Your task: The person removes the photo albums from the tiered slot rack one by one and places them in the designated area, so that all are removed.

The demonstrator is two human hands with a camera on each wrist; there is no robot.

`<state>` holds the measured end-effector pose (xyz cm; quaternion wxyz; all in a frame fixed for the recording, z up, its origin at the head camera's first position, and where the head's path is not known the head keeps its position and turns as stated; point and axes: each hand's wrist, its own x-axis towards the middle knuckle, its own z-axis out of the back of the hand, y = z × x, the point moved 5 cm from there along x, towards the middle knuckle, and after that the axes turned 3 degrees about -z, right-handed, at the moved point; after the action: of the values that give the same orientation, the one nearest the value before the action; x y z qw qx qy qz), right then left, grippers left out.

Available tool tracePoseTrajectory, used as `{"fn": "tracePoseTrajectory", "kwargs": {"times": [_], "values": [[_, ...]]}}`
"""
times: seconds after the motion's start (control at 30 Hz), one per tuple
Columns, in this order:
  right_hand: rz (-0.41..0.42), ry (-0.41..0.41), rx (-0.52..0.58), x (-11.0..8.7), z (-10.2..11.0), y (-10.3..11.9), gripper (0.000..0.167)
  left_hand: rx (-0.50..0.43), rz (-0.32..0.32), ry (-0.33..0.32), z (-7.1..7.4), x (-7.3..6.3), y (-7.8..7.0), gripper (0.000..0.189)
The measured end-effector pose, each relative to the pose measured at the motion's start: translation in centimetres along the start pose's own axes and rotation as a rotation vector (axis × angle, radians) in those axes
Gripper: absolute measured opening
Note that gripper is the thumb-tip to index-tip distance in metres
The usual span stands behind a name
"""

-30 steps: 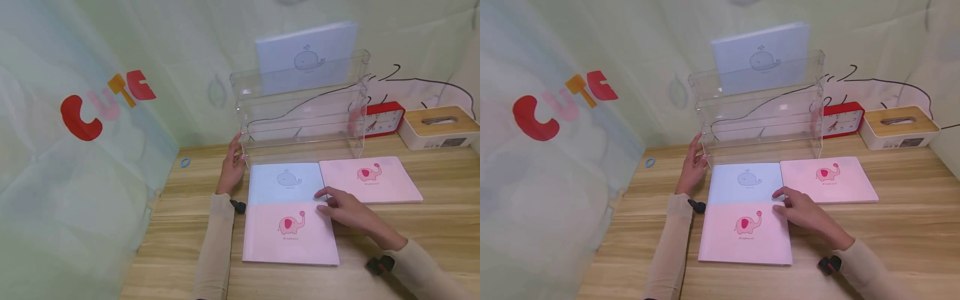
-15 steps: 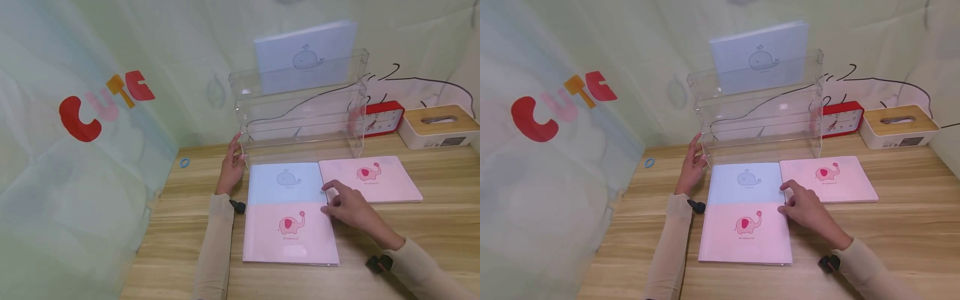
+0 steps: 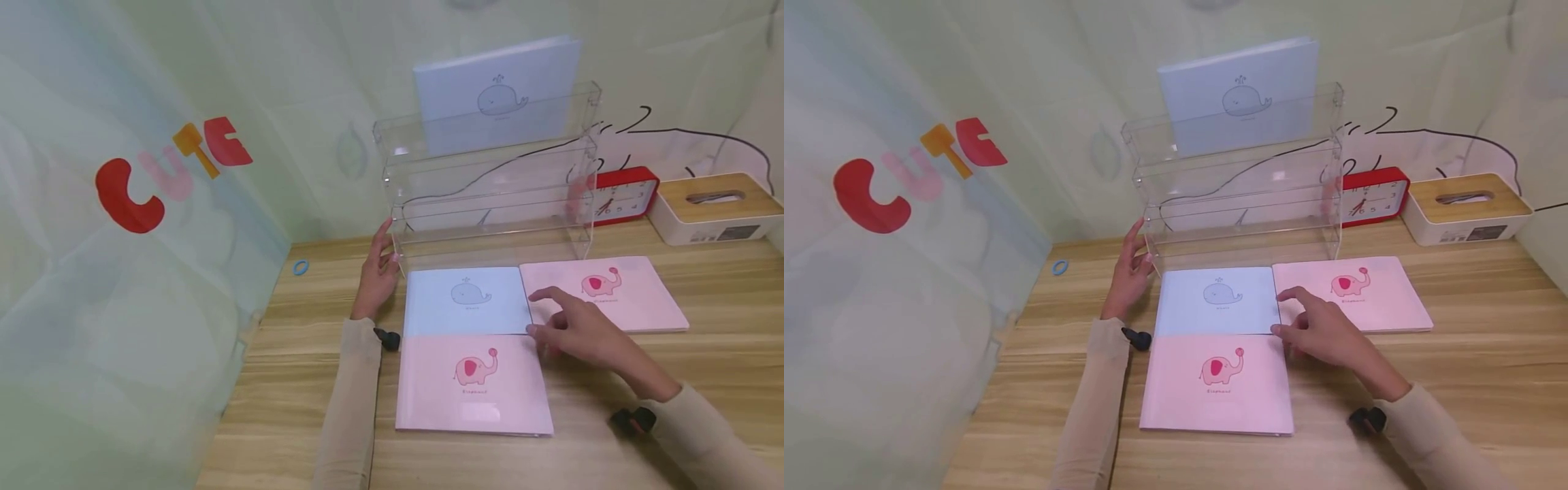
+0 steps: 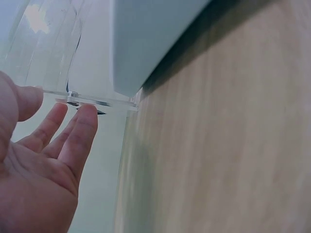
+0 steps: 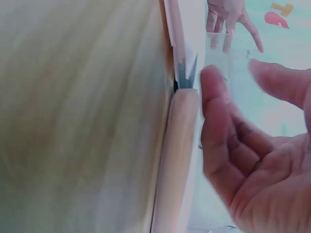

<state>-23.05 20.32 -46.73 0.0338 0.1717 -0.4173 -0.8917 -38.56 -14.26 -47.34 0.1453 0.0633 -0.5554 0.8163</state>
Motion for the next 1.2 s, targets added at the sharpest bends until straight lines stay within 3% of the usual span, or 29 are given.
{"fn": "tracePoseTrajectory", "kwargs": {"times": [0.17, 0.43, 0.77, 1.03, 1.2], "values": [[0.069, -0.066, 0.059, -0.3, 1.1, 0.7, 0.063, 0.003, -0.003, 0.006, 0.0, 0.0, 0.1, 0.077], [0.221, -0.151, -0.018, -0.8, 3.6, 2.4, 0.066, -0.001, 0.015, 0.004, 0.3, -0.2, 0.1, 0.076], [0.251, -0.21, 0.033, -0.8, 7.6, 3.0, 0.07, 0.008, -0.006, -0.006, 0.1, -0.1, -0.1, 0.078], [0.324, -0.355, 0.075, -0.7, 9.6, 3.3, 0.083, 0.007, -0.004, -0.002, 0.0, -0.1, -0.1, 0.081], [0.415, -0.451, 0.126, -0.6, 10.6, 4.0, 0.081, 0.007, -0.003, -0.004, 0.0, -0.2, -0.1, 0.081]]}}
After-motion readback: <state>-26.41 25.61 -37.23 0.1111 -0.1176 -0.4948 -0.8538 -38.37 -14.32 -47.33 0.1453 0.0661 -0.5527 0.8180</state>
